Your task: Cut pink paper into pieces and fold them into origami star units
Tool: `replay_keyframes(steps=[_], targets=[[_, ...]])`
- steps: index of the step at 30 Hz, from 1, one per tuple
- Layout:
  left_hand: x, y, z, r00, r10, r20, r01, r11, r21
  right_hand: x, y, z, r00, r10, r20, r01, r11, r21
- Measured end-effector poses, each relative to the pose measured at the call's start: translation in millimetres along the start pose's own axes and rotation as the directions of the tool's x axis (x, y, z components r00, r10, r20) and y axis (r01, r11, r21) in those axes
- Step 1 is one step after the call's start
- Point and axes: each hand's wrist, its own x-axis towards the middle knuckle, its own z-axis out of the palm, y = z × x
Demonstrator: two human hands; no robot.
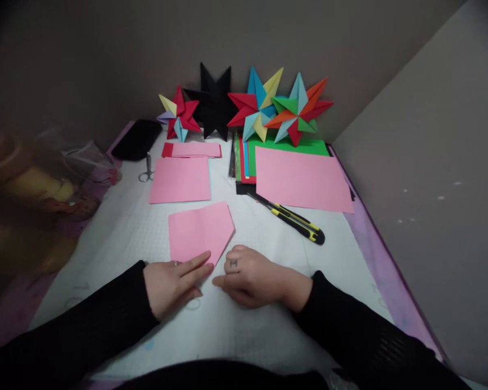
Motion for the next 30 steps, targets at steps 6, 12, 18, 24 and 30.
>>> replay_keyframes(steps=[6,12,18,24,30], targets=[[-7.0,9.1,7.9,0.982,0.139,-0.129,-0.115,0.977,0.177,1.7,6.4,5.9,0.963,0.16,-0.219,-0.174,0.983,-0.049],[-14.3,-1.6,-21.3,0.901,-0.004,-0.435,0.084,0.983,0.165,4.0,6.9,9.2,0.978,0.191,-0.089,-0.197,0.978,-0.067],[-4.2,-34.2,-30.6,0.821,-0.52,-0.236,0.492,0.854,-0.169,4.2,6.4,7.2,0.978,0.188,-0.095,-0.194,0.979,-0.064],[-8.6,-23.1,-14.8,0.872,-0.258,-0.417,-0.073,0.773,-0.631,3.5,8.3,6.5,0.982,0.175,-0.071,-0.18,0.981,-0.075],[-2.8,-8.6,1.9,0.96,0.089,-0.265,-0.149,0.965,-0.218,6.0,10.4,3.5,0.99,0.095,-0.109,-0.09,0.995,0.044]])
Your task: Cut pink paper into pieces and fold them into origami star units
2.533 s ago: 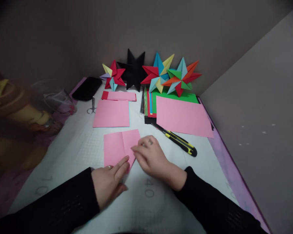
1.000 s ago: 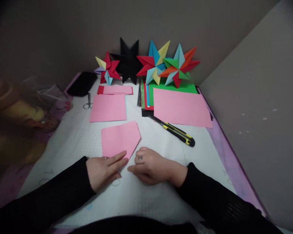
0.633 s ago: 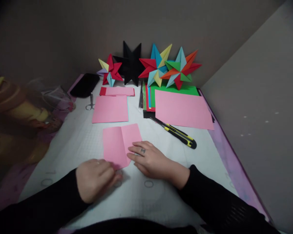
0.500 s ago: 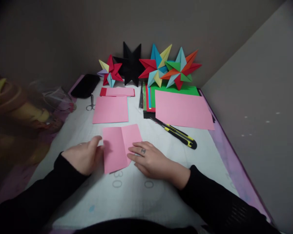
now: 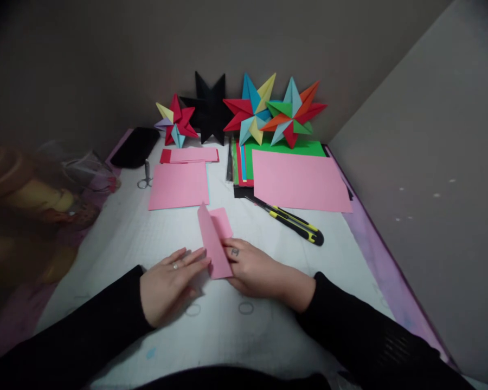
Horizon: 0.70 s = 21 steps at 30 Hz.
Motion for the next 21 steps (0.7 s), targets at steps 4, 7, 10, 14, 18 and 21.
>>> replay_keyframes(steps=[4,7,10,14,18,21], targets=[[0.7,-5.8,11.9,0.99,0.067,0.121,-0.075,0.995,0.063,-3.3,-0.4,-0.6,0.935,0.23,-0.27,-0.187,0.966,0.177],[-0.6,-8.1,14.5,0.99,0.087,0.114,-0.097,0.992,0.085,-7.3,-2.2,-3.1,0.74,0.368,-0.563,-0.335,0.927,0.166],[-1.2,-6.9,14.3,0.993,0.068,0.099,-0.079,0.991,0.112,-7.2,-5.4,-4.1,0.821,0.173,-0.545,-0.205,0.979,0.003],[-0.4,-4.5,11.8,0.994,0.038,0.104,-0.051,0.991,0.126,-2.9,-8.0,3.7,0.965,0.007,-0.262,-0.022,0.998,-0.054],[4.1,-6.4,6.2,0.995,-0.007,0.101,-0.007,0.989,0.145,-2.1,-6.8,11.2,0.977,0.043,-0.209,-0.05,0.998,-0.032],[12.2,-12.1,0.6,0.994,-0.055,0.098,0.036,0.981,0.188,-2.8,-6.5,11.1,0.975,0.062,-0.215,-0.066,0.998,-0.012]])
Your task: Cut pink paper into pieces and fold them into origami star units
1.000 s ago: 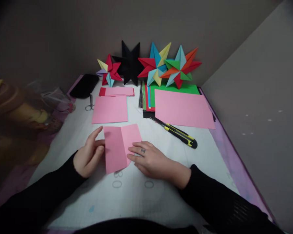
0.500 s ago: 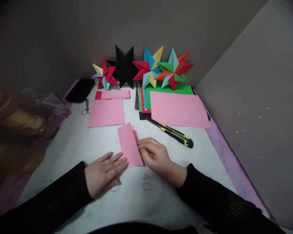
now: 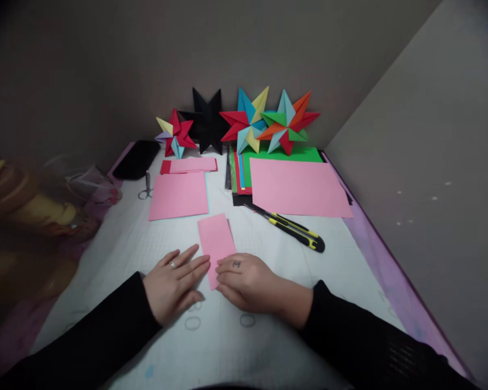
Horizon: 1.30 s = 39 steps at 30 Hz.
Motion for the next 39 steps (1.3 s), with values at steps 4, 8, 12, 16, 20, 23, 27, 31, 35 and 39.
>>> replay_keyframes(steps=[4,8,12,16,20,23,27,31,35,39], targets=[[13.7,-11.8,-6.1,0.993,-0.114,-0.014,0.115,0.992,0.052,1.0,0.2,-1.1,1.0,0.0,-0.017,0.0,1.0,0.028],[23.1,-20.4,-8.4,0.974,-0.22,-0.051,0.224,0.972,0.076,2.3,2.0,-0.4,0.999,-0.001,-0.032,0.003,0.999,0.051],[27.8,-22.9,-8.0,0.959,-0.282,-0.037,0.284,0.954,0.099,3.2,3.1,-0.1,0.999,-0.005,-0.033,0.007,0.998,0.06],[28.3,-24.2,-8.3,0.957,-0.288,-0.016,0.288,0.95,0.124,3.6,3.0,-0.9,0.999,-0.007,-0.044,0.009,0.999,0.05],[18.8,-21.4,-8.8,0.988,-0.155,0.025,0.149,0.975,0.167,3.8,3.3,-2.9,0.999,0.01,-0.041,-0.007,0.998,0.055],[5.4,-11.5,-7.1,0.999,0.006,0.032,-0.011,0.985,0.172,4.6,4.4,-4.1,0.999,0.036,-0.016,-0.034,0.996,0.079],[-8.5,4.5,-2.9,0.987,0.154,0.05,-0.159,0.982,0.099,5.5,5.1,-4.4,0.999,0.047,-0.002,-0.046,0.99,0.131],[-11.5,8.3,-0.8,0.973,0.225,0.05,-0.223,0.973,-0.054,2.6,5.0,-6.1,0.998,0.04,-0.039,-0.035,0.992,0.12],[-11.9,3.0,3.6,0.961,0.277,-0.018,-0.277,0.954,-0.113,-3.7,11.7,-8.6,0.914,0.314,-0.257,-0.303,0.95,0.082],[-11.4,-0.8,14.2,0.915,0.326,-0.237,-0.363,0.922,-0.133,-8.3,21.4,-5.4,0.798,0.526,-0.293,-0.514,0.849,0.123]])
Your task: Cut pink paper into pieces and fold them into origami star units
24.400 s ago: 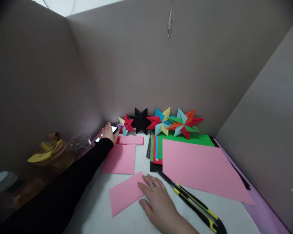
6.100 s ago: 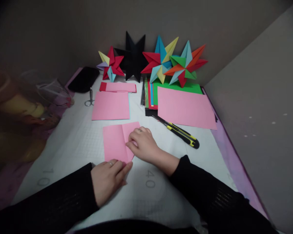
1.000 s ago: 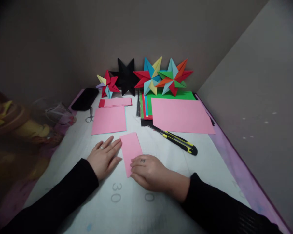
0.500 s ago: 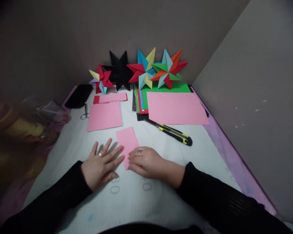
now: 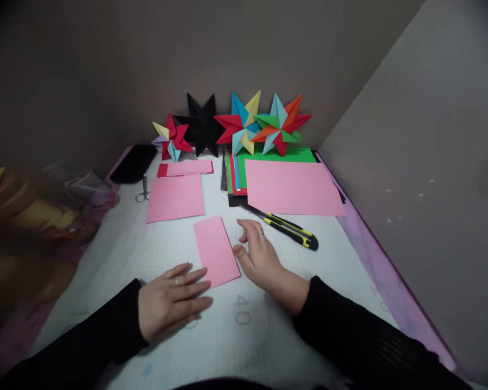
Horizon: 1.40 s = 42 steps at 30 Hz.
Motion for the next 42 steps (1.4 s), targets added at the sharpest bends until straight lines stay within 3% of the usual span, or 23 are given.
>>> replay_keyframes(steps=[4,7,9,11,13,15,18,19,21,23,26,30,33,37,40,42], targets=[[3.6,-1.8,0.3,0.985,0.042,-0.17,-0.044,0.999,-0.008,-5.3,0.3,2.3,0.992,-0.042,0.117,0.012,0.97,0.243],[7.7,0.7,-9.5,0.976,0.022,-0.215,-0.025,1.0,-0.014,-8.7,-4.6,-2.6,0.953,-0.267,0.147,0.194,0.903,0.382],[8.6,1.7,-16.9,0.973,-0.05,-0.226,0.054,0.998,0.011,-8.2,-8.8,-6.7,0.866,-0.458,0.199,0.369,0.855,0.364],[7.7,-0.6,-23.1,0.964,-0.165,-0.21,0.181,0.982,0.056,-6.6,-13.5,-8.2,0.763,-0.563,0.318,0.468,0.82,0.33],[5.7,-6.9,-28.5,0.93,-0.296,-0.217,0.319,0.945,0.079,-4.9,-18.4,-6.3,0.667,-0.583,0.463,0.488,0.812,0.32],[3.8,-15.1,-34.5,0.868,-0.406,-0.287,0.435,0.9,0.042,-3.6,-22.8,-2.8,0.579,-0.554,0.598,0.485,0.824,0.293],[1.6,-22.5,-45.6,0.778,-0.428,-0.459,0.473,0.881,-0.02,-2.2,-28.0,0.6,0.509,-0.474,0.719,0.487,0.847,0.214],[0.9,-21.9,-49.1,0.775,-0.387,-0.5,0.437,0.899,-0.019,-1.6,-29.3,0.8,0.505,-0.455,0.733,0.493,0.849,0.188],[-0.6,-16.1,-53.4,0.819,-0.26,-0.512,0.309,0.951,0.011,-0.5,-31.3,0.5,0.502,-0.444,0.742,0.516,0.843,0.155],[-1.2,-7.2,-52.9,0.886,-0.117,-0.449,0.156,0.986,0.05,0.5,-33.0,0.0,0.5,-0.444,0.743,0.536,0.833,0.137],[0.9,1.2,-44.2,0.938,0.026,-0.345,0.014,0.993,0.113,0.8,-34.6,0.3,0.505,-0.436,0.745,0.548,0.829,0.114],[6.3,-6.4,-33.4,0.972,-0.049,-0.23,0.094,0.977,0.19,-1.7,-30.6,3.3,0.562,-0.394,0.727,0.545,0.838,0.034],[7.3,-13.4,-33.7,0.97,-0.168,-0.176,0.21,0.943,0.26,-3.8,-22.9,5.9,0.65,-0.356,0.671,0.526,0.849,-0.059],[4.2,-10.8,-34.2,0.983,-0.184,0.016,0.177,0.963,0.203,-5.3,-16.5,5.2,0.758,-0.401,0.515,0.523,0.845,-0.111],[1.2,-7.1,-31.0,0.981,-0.136,0.142,0.112,0.98,0.162,-5.3,-18.2,0.9,0.771,-0.479,0.42,0.559,0.825,-0.086],[0.1,-6.5,-29.7,0.973,-0.146,0.179,0.116,0.979,0.169,-4.4,-20.7,-1.8,0.745,-0.505,0.435,0.586,0.808,-0.066]])
